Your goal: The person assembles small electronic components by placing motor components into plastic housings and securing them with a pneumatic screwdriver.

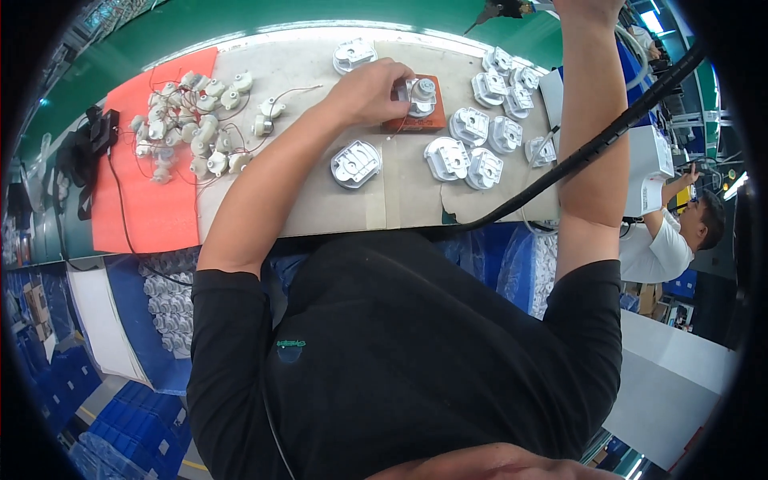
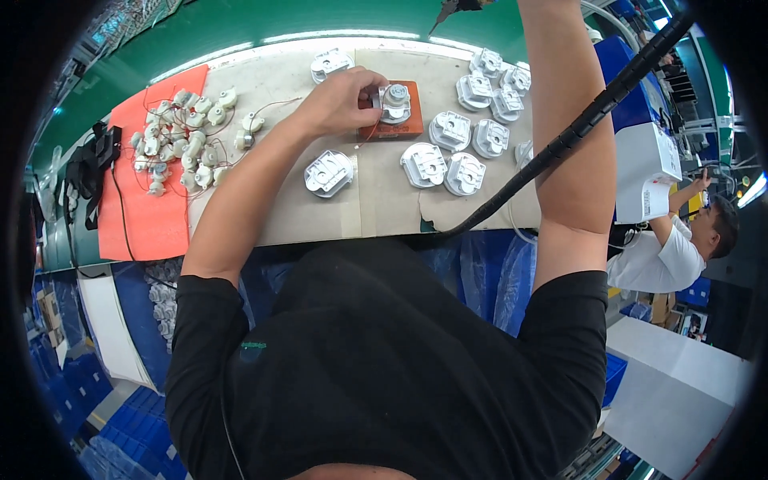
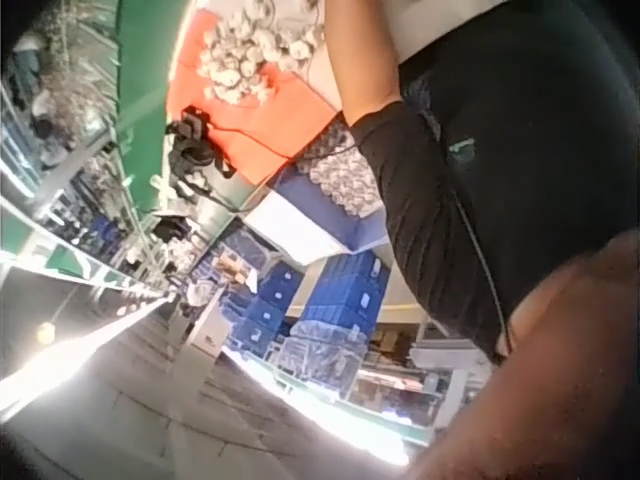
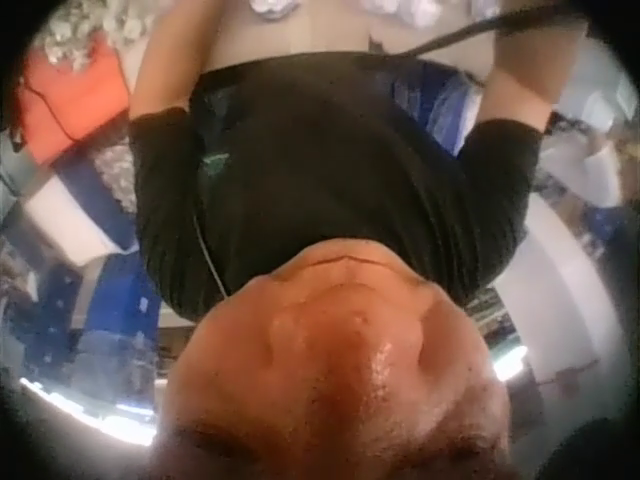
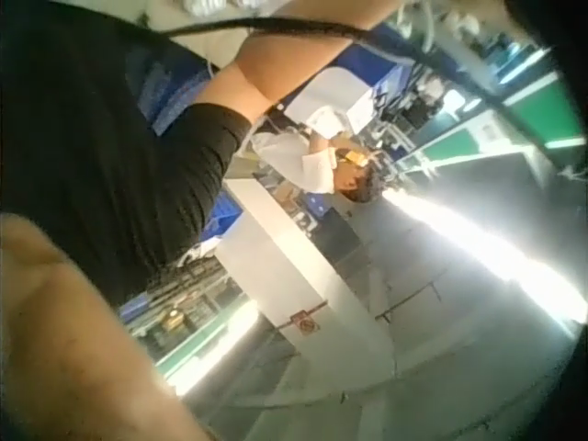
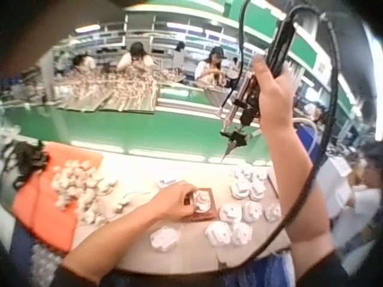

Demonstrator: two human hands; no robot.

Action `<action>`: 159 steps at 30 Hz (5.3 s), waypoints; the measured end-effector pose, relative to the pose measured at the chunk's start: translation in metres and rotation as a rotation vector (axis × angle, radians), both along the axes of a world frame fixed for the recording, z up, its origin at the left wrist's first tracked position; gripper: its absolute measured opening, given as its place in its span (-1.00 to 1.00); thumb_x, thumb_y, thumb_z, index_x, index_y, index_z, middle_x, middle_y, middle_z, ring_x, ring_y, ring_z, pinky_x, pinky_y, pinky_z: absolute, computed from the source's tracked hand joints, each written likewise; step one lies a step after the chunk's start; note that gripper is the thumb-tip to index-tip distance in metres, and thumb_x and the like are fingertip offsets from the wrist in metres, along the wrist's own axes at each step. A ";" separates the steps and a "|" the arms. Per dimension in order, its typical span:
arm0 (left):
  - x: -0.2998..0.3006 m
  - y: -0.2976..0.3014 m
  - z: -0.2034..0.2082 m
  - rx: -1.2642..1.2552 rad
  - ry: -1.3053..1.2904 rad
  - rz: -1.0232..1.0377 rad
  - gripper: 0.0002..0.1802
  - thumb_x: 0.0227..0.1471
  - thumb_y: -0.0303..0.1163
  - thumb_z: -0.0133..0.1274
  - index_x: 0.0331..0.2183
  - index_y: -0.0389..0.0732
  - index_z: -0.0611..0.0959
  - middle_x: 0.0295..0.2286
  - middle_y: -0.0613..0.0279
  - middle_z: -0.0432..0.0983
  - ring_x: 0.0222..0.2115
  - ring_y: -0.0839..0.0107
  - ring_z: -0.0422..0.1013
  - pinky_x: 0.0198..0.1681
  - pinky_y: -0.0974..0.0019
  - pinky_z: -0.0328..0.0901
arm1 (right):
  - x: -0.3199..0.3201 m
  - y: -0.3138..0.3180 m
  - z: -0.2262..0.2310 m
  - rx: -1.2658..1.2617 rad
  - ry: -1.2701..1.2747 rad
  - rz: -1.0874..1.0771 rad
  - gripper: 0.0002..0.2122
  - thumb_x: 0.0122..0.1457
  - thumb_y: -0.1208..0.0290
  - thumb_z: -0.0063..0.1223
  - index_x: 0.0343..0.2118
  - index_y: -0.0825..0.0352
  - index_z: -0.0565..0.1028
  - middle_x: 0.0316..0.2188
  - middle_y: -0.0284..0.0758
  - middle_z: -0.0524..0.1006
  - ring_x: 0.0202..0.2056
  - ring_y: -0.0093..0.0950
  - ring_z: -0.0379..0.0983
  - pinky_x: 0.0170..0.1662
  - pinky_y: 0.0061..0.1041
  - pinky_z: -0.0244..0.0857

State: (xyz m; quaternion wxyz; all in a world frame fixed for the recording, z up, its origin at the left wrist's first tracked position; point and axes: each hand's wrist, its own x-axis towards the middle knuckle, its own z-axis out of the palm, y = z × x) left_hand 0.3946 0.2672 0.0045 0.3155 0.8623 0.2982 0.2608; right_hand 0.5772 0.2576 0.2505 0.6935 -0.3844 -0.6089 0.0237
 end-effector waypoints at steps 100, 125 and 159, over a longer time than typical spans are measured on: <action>-0.119 -0.001 0.043 0.029 0.868 0.547 -0.45 -0.08 -0.08 0.29 -0.15 -0.30 0.62 -0.25 -0.06 0.62 -0.18 0.05 0.54 -0.11 0.08 0.41 | 0.026 -0.062 -0.187 -0.571 -0.858 0.037 -0.53 0.05 0.15 0.32 -0.04 0.30 0.51 -0.06 -0.27 0.53 -0.04 -0.20 0.49 0.02 -0.31 0.38; -0.022 -0.027 0.062 0.401 -0.517 0.274 -0.37 -0.27 -0.36 0.46 -0.08 -0.18 0.61 -0.19 0.21 0.56 -0.25 0.31 0.46 -0.15 0.25 0.40 | -0.007 -0.037 -0.160 -0.991 0.320 0.798 -0.68 0.28 0.22 0.13 -0.02 0.31 0.52 -0.18 -0.35 0.59 -0.21 -0.58 0.54 -0.04 -0.52 0.43; 0.015 -0.003 0.021 0.042 0.107 0.085 -0.52 -0.14 -0.28 0.38 -0.14 -0.25 0.67 -0.32 0.09 0.55 -0.32 0.19 0.51 -0.19 0.22 0.39 | 0.053 -0.039 -0.173 -0.443 -1.049 0.240 -0.72 0.15 0.31 0.21 -0.09 0.27 0.59 -0.19 -0.25 0.57 -0.20 -0.20 0.52 -0.10 -0.27 0.38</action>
